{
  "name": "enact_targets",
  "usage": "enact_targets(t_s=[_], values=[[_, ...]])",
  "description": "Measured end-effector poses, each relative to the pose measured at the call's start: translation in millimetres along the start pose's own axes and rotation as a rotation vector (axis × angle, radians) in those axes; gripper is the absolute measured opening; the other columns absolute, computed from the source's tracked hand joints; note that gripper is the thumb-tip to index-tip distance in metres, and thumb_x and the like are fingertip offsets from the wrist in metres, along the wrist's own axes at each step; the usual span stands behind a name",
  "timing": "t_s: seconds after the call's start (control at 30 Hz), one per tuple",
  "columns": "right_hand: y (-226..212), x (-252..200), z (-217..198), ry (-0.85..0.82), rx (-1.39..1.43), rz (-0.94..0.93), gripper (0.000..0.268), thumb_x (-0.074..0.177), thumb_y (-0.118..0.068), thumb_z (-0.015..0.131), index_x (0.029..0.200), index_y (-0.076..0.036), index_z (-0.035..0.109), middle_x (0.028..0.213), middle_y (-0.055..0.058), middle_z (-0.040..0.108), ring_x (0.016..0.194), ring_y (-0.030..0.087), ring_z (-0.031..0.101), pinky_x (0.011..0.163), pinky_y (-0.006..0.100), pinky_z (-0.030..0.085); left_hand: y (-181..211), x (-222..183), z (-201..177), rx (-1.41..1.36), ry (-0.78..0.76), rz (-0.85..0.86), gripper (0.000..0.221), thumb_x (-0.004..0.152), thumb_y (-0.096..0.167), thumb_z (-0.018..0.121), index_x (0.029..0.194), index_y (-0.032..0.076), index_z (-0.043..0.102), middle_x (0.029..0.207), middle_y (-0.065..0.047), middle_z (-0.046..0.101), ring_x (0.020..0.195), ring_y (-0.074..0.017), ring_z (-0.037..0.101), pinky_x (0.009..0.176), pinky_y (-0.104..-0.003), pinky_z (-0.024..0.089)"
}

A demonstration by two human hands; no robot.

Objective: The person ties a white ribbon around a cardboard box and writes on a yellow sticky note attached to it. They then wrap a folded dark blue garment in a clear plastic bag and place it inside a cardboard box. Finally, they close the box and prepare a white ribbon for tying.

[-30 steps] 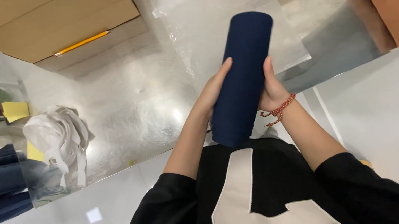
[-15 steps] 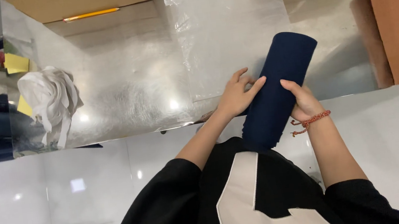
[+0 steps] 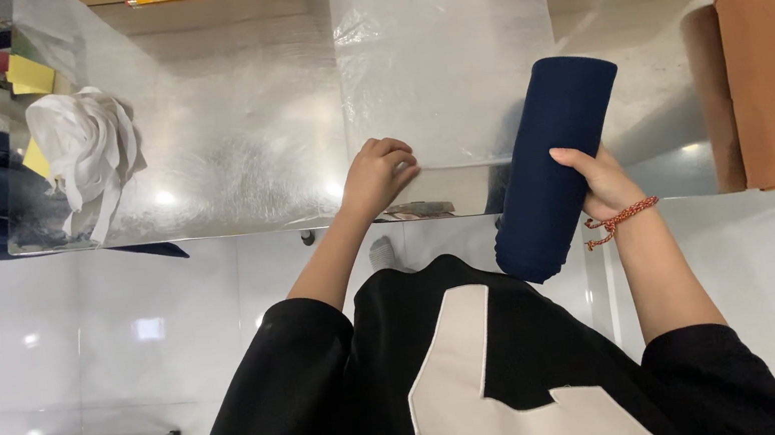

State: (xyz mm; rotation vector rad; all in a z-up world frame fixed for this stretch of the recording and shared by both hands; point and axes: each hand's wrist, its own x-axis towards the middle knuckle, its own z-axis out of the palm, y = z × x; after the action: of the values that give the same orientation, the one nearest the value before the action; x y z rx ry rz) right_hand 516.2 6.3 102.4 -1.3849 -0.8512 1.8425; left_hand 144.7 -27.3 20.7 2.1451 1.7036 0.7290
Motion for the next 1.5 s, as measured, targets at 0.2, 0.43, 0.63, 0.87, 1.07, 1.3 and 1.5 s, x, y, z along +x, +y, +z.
enact_targets(t_s=[0.2,0.43,0.63,0.87,1.07,1.3,1.5], values=[[-4,5,2,-0.017,-0.054,0.024,0.067,0.093,-0.016,0.079,0.154,-0.023,0.051,0.138,0.012,0.065,0.123,0.033,0.067,0.099,0.057,0.054,15,11,-35,-0.179,-0.16,-0.176,0.008,0.086,0.022,0.087,0.094,0.021,0.084,0.113,0.005,0.075,0.112,-0.0219,0.069,0.097,-0.035,0.057],[6,10,-8,-0.036,-0.136,-0.031,0.067,0.091,-0.014,0.081,0.151,-0.021,0.051,0.139,0.014,0.064,0.124,0.034,0.065,0.098,0.055,0.055,29,1,-42,0.051,-0.087,-0.131,0.013,0.095,0.007,0.073,0.1,0.018,0.077,0.102,0.003,0.076,0.099,-0.0192,0.073,0.088,-0.03,0.059],[-33,-35,32,-0.184,-0.404,-0.134,0.084,0.075,0.0,0.09,0.151,-0.012,0.055,0.147,0.02,0.062,0.133,0.034,0.057,0.103,0.057,0.051,55,-1,-52,0.128,0.112,0.026,0.039,0.095,-0.005,0.065,0.125,0.016,0.075,0.125,-0.002,0.067,0.108,-0.021,0.069,0.089,-0.032,0.06],[-46,-41,48,-0.351,-0.621,-0.043,0.083,0.078,-0.01,0.09,0.154,-0.008,0.056,0.149,0.025,0.061,0.133,0.039,0.06,0.104,0.055,0.054,100,1,-52,0.394,0.116,0.104,0.093,0.08,-0.004,0.084,0.162,0.017,0.044,0.157,-0.003,0.043,0.131,-0.0229,0.055,0.095,-0.036,0.054],[-36,-27,46,-0.184,-0.29,0.19,0.07,0.089,-0.03,0.085,0.146,-0.005,0.055,0.13,0.022,0.068,0.111,0.033,0.071,0.09,0.053,0.061,136,-15,-43,0.463,0.252,0.131,0.09,0.086,-0.008,0.072,0.166,0.017,0.039,0.162,-0.004,0.039,0.133,-0.022,0.051,0.094,-0.032,0.046],[-22,42,44,-0.012,0.379,0.241,0.042,0.088,-0.034,0.086,0.115,-0.005,0.073,0.108,0.016,0.078,0.095,0.028,0.079,0.086,0.043,0.068,145,-27,-32,0.354,0.37,0.221,0.061,0.106,0.001,0.055,0.163,0.018,0.046,0.164,-0.005,0.041,0.146,-0.0261,0.046,0.11,-0.04,0.044],[-5,81,63,0.154,0.634,0.251,0.065,0.08,-0.035,0.092,0.127,0.001,0.065,0.122,0.019,0.075,0.113,0.032,0.075,0.106,0.047,0.061,145,-12,-39,0.175,0.367,0.346,0.061,0.11,-0.005,0.049,0.166,0.018,0.042,0.164,-0.005,0.042,0.154,-0.0283,0.042,0.123,-0.046,0.038]])
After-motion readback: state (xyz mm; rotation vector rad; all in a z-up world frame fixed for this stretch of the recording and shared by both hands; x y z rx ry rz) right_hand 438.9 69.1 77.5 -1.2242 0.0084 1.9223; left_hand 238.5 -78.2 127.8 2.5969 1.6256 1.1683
